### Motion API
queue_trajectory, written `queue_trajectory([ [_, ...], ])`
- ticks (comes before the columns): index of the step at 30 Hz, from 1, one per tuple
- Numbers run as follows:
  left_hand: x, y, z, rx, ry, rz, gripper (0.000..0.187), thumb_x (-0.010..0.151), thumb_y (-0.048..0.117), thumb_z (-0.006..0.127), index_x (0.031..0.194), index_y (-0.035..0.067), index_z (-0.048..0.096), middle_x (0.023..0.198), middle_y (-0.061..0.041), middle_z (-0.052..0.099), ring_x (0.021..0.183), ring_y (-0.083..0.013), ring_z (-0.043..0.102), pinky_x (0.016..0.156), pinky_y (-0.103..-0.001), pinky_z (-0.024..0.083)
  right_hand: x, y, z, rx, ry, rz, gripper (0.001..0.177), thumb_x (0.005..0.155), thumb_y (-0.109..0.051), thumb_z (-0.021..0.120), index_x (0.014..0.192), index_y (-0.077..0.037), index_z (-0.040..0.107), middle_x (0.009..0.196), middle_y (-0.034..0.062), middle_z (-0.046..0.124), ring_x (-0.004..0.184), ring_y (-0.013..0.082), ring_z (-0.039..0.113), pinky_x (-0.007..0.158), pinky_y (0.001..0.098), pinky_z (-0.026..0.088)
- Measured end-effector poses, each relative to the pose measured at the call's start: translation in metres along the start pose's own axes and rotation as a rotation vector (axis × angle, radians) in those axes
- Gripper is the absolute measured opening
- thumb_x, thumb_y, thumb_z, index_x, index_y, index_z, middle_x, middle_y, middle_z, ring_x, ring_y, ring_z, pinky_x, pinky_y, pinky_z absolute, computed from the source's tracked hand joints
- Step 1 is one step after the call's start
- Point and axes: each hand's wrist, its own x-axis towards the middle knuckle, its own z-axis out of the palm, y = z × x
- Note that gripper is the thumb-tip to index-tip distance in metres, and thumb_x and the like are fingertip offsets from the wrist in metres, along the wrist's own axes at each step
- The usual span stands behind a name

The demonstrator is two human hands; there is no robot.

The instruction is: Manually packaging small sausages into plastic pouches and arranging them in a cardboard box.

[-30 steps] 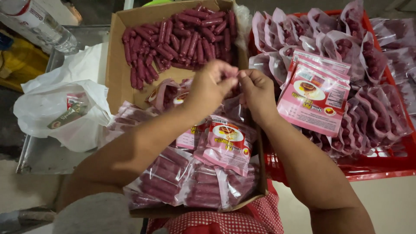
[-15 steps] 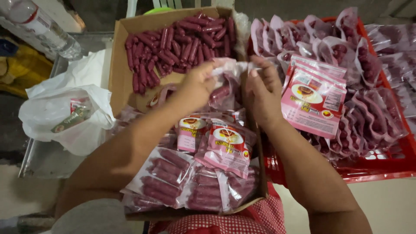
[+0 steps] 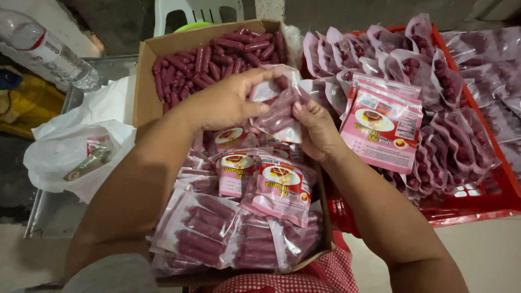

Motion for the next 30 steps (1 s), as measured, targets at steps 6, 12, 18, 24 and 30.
queue_trajectory([
  [6,-0.006,-0.011,-0.009,0.005,0.134,0.139,0.052,0.089,0.001,0.074,0.137,-0.002,0.057,0.136,-0.018,0.064,0.105,-0.0172,0.066,0.077,-0.026,0.061,0.018,0.007,-0.029,-0.032,-0.078,0.088,0.010,0.096,-0.008,0.071,0.103,-0.003,0.066,0.095,0.0125,0.076,0.091,0.0293,0.078,0.082,0.0500,0.066],
  [12,-0.017,-0.003,-0.020,0.005,0.129,-0.006,0.033,0.088,-0.004,0.070,0.120,-0.003,0.067,0.130,-0.019,0.068,0.090,-0.0152,0.069,0.075,-0.023,0.061,-0.011,-0.033,0.025,0.013,-0.220,0.155,0.031,0.098,-0.010,0.066,0.128,-0.008,0.064,0.106,0.0110,0.076,0.099,0.0251,0.076,0.097,0.0474,0.063],
  [18,0.000,0.031,-0.011,0.333,0.065,-0.131,0.021,0.093,0.008,0.069,0.113,0.010,0.073,0.112,-0.008,0.072,0.077,-0.0130,0.065,0.066,-0.025,0.055,-0.006,-0.021,0.006,0.023,-0.151,0.262,0.028,0.095,-0.028,0.071,0.118,-0.012,0.070,0.111,0.0153,0.075,0.104,0.0364,0.075,0.094,0.0633,0.060],
  [24,0.042,0.020,0.004,0.534,0.161,0.039,0.010,0.083,0.016,0.080,0.087,0.017,0.070,0.089,-0.002,0.075,0.076,-0.0182,0.066,0.066,-0.039,0.045,0.007,-0.022,-0.008,-0.002,-0.232,0.184,0.070,0.087,-0.052,0.076,0.139,-0.009,0.057,0.133,0.0133,0.069,0.118,0.0286,0.069,0.110,0.0521,0.055],
  [30,0.073,-0.009,-0.024,0.288,0.143,0.337,0.013,0.095,0.026,0.074,0.096,0.013,0.077,0.094,-0.001,0.073,0.083,-0.0116,0.062,0.073,-0.030,0.047,0.001,-0.040,0.000,-0.103,-0.171,0.140,0.094,0.071,-0.053,0.093,0.143,-0.007,0.054,0.130,0.0131,0.066,0.115,0.0287,0.069,0.105,0.0498,0.058],
])
